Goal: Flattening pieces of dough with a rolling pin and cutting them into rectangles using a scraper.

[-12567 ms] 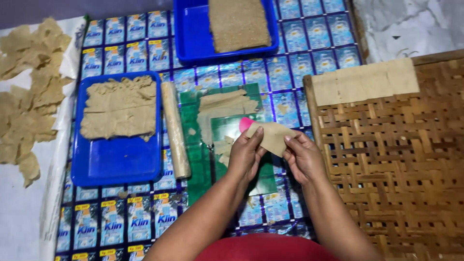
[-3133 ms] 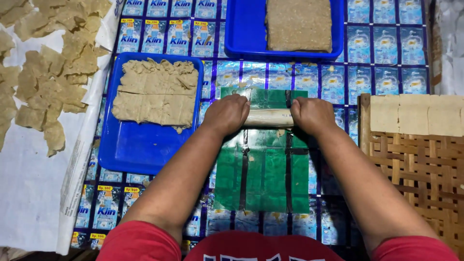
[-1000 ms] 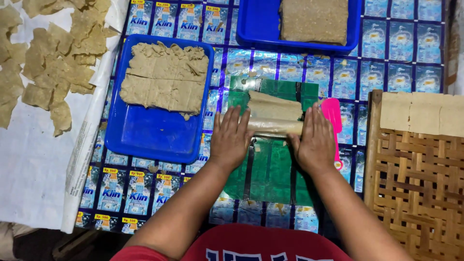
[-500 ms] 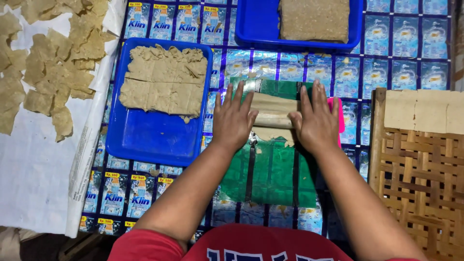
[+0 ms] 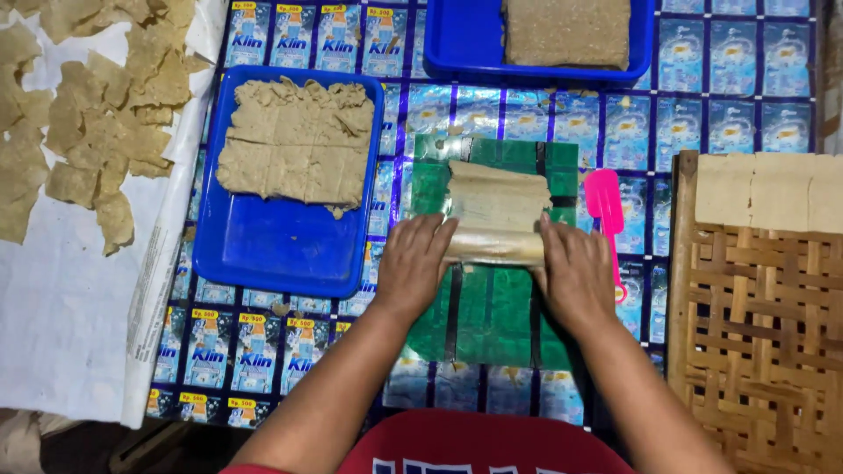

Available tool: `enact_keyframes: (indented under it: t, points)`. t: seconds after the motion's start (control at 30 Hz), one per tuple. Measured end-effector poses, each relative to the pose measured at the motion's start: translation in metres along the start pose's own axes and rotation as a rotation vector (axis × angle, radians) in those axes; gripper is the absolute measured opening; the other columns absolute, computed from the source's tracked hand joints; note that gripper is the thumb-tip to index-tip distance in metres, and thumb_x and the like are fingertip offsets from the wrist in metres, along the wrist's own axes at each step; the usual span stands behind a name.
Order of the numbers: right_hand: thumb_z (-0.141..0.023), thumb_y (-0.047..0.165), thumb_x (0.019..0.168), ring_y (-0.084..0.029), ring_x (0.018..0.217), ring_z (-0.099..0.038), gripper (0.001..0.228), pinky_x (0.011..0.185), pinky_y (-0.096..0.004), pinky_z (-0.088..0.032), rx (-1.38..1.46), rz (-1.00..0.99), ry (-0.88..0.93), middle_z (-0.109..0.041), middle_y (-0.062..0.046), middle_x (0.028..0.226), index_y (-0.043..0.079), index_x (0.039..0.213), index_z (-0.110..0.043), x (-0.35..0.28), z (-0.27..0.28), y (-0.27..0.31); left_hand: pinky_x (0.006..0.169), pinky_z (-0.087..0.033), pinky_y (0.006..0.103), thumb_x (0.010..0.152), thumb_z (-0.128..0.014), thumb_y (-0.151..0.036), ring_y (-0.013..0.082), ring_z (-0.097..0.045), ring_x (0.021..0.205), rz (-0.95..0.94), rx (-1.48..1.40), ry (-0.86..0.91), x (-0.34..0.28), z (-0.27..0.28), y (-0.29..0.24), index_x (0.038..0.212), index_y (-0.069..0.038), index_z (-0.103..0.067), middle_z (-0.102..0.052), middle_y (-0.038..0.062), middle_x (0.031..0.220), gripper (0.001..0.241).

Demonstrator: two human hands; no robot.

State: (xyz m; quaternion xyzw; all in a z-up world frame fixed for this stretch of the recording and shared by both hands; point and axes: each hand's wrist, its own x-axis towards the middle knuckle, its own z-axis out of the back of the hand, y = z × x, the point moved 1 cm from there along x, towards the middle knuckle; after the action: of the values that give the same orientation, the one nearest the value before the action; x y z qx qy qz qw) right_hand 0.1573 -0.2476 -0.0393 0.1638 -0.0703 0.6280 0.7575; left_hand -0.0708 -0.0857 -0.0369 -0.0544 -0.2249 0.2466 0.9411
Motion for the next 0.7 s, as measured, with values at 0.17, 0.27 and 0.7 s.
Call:
enact_keyframes:
  t: [0.17, 0.27, 0.7]
  points:
    - [-0.051, 0.057, 0.1, -0.039, 0.134, -0.054, 0.08, 0.111, -0.064, -0.029, -0.065, 0.01, -0.064, -0.057, -0.026, 0.145, -0.002, 0.153, -0.047, 0.034, 0.006, 0.003, 0.108, -0.04, 0.0545, 0.102, -0.05, -0.049, 0.0415, -0.05, 0.135, 0.124, -0.047, 0.067, 0.03, 0.015, -0.007, 0.144, -0.009, -0.052, -0.055, 0.02, 0.143, 0.058]
    - [-0.044, 0.058, 0.104, -0.04, 0.147, -0.044, 0.077, 0.117, -0.071, -0.008, -0.025, -0.086, 0.062, -0.05, -0.027, 0.156, 0.001, 0.157, -0.047, 0.067, 0.0, -0.013, 0.115, -0.03, 0.0576, 0.105, -0.044, -0.044, 0.0447, -0.039, 0.145, 0.22, -0.034, 0.176, 0.065, 0.017, -0.002, 0.146, -0.008, -0.052, -0.049, 0.022, 0.152, 0.055]
    - [-0.035, 0.058, 0.107, -0.038, 0.16, -0.004, 0.072, 0.116, -0.077, 0.002, 0.057, -0.235, 0.176, -0.008, -0.022, 0.172, 0.017, 0.166, -0.028, 0.122, 0.005, -0.019, 0.123, 0.008, 0.0596, 0.107, -0.033, -0.035, 0.0327, -0.005, 0.159, 0.376, -0.023, 0.345, 0.113, 0.019, 0.015, 0.163, -0.012, -0.026, -0.013, 0.016, 0.172, 0.061]
